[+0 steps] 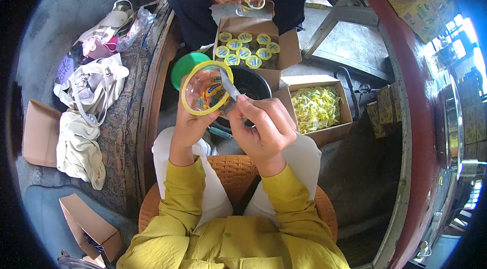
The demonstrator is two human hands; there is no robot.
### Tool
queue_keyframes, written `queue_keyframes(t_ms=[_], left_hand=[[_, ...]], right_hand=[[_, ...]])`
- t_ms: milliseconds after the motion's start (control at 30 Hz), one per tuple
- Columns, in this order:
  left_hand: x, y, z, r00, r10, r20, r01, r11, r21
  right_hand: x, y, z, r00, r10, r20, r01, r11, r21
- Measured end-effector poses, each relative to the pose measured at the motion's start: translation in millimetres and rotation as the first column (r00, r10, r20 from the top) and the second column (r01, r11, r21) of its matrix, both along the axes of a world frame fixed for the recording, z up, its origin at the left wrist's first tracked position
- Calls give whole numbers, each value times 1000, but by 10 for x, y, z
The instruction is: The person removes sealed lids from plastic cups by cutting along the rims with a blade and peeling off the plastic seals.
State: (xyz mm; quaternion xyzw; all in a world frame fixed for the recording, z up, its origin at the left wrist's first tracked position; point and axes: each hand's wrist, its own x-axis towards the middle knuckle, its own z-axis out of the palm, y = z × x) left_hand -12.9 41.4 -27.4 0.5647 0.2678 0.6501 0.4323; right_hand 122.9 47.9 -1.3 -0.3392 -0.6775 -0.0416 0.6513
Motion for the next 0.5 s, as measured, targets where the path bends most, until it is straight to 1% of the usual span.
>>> queue_keyframes(t_ms=[33,133,233,333,500], left_hand=[[2,0,6,1000,-6,-7,6,1000,-2],[7,1,16,1000,-17,-26,17,1000,-3],[3,13,-14,999,-11,-36,11,1000,6],[0,13,-21,999,-1,-33,1,1000,7],[-15,-1,4,1000,4,-30,-4,1000,-12]], right_hand=[[4,5,-3,1000,-7,-5,7,1000,3],[44,-18,52,997,63,-33,-66,995,-79],[43,-42,53,985,80,-153,-105,981,-161],[41,-34,55,990,103,-98,-112,990,-87],[27,-40,54,999,36,-4,-36,998,-45]])
